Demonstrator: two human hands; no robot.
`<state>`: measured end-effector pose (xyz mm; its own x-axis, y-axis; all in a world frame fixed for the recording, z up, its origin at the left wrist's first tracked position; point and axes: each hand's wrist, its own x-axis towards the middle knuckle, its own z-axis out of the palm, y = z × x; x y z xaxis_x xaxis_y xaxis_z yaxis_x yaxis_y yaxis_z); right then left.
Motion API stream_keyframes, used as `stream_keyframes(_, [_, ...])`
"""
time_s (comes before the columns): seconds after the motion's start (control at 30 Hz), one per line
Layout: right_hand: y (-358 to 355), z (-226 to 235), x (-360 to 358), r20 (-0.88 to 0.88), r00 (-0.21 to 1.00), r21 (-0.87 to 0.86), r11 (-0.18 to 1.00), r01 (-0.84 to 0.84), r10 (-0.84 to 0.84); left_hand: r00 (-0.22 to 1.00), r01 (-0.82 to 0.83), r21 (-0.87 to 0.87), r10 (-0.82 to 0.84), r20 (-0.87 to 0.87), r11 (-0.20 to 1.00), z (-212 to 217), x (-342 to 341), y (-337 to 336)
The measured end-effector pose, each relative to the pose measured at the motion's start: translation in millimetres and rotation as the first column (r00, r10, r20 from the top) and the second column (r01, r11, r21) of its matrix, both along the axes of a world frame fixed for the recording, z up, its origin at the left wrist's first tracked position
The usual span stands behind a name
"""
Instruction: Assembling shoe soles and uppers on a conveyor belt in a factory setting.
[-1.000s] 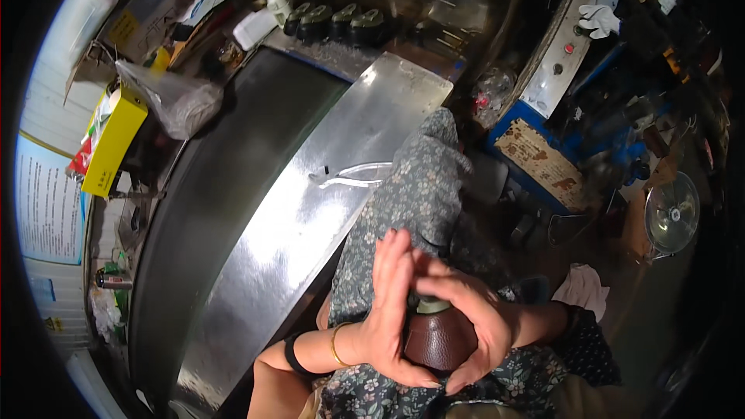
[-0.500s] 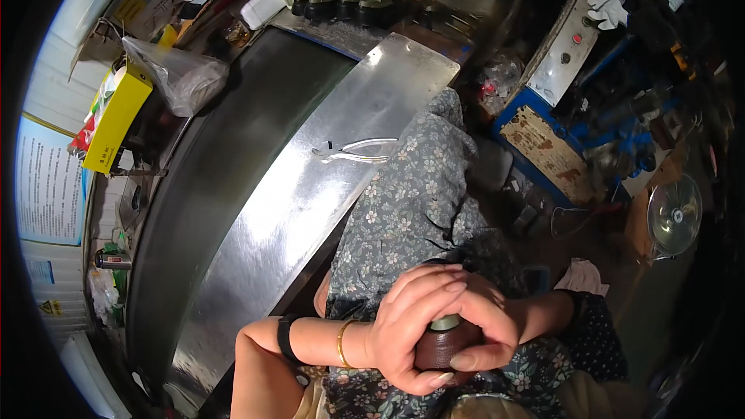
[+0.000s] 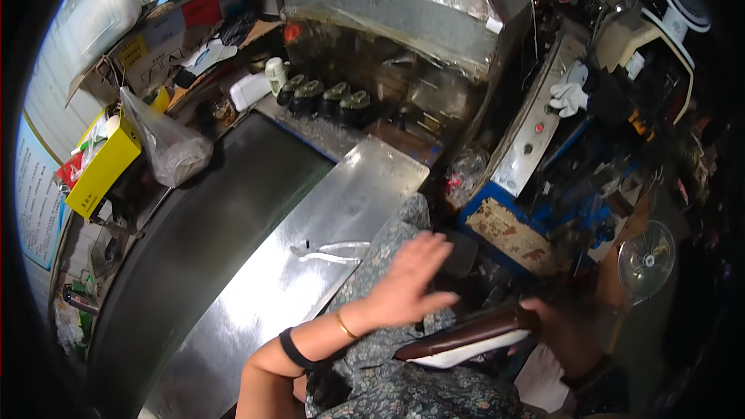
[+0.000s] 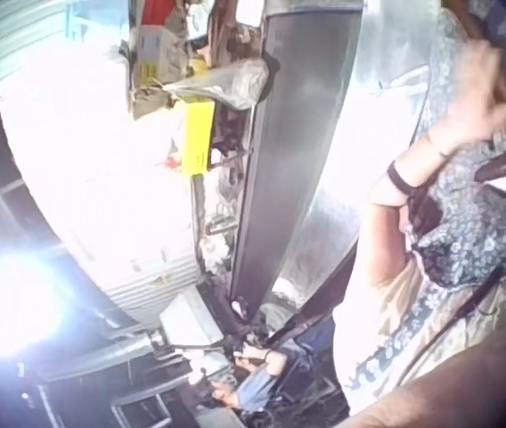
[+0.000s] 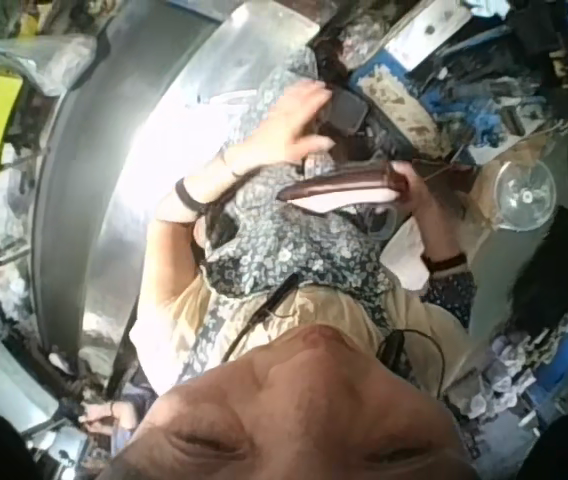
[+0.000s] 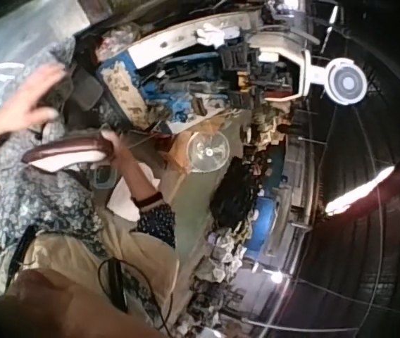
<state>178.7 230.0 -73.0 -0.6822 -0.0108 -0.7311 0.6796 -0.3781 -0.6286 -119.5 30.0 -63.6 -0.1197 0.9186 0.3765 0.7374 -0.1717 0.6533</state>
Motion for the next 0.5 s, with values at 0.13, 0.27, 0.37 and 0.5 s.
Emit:
stream_keyframes(0.13, [-11.0, -143.9, 110.2, -0.010, 0.613, -0.597, 0.496, 0.631, -0.790, 0.869, -0.489, -0.077, 0.477, -0.129, 0.869, -89.0, -88.1, -14.0])
stream_keyframes(0.27, [-19.0, -81.3, 8.8, -0.324, 0.698, -0.339, 0.768, 0.544, -0.638, 0.776, -0.579, -0.053, 0.529, -0.343, 0.814, -163.8, -111.4, -41.7])
stream_keyframes(0.37, [11.0, -55.5, -68.0, -0.362, 0.593, -0.597, 0.668, 0.445, -0.719, 0.763, -0.537, -0.020, 0.476, -0.437, 0.843, -167.2, -115.1, -28.2])
stream_keyframes(0.5, [64.1, -18.5, -215.3, -0.521, 0.567, -0.294, 0.758, 0.582, -0.638, 0.775, -0.563, -0.070, 0.497, -0.391, 0.823, -165.4, -112.9, -32.1])
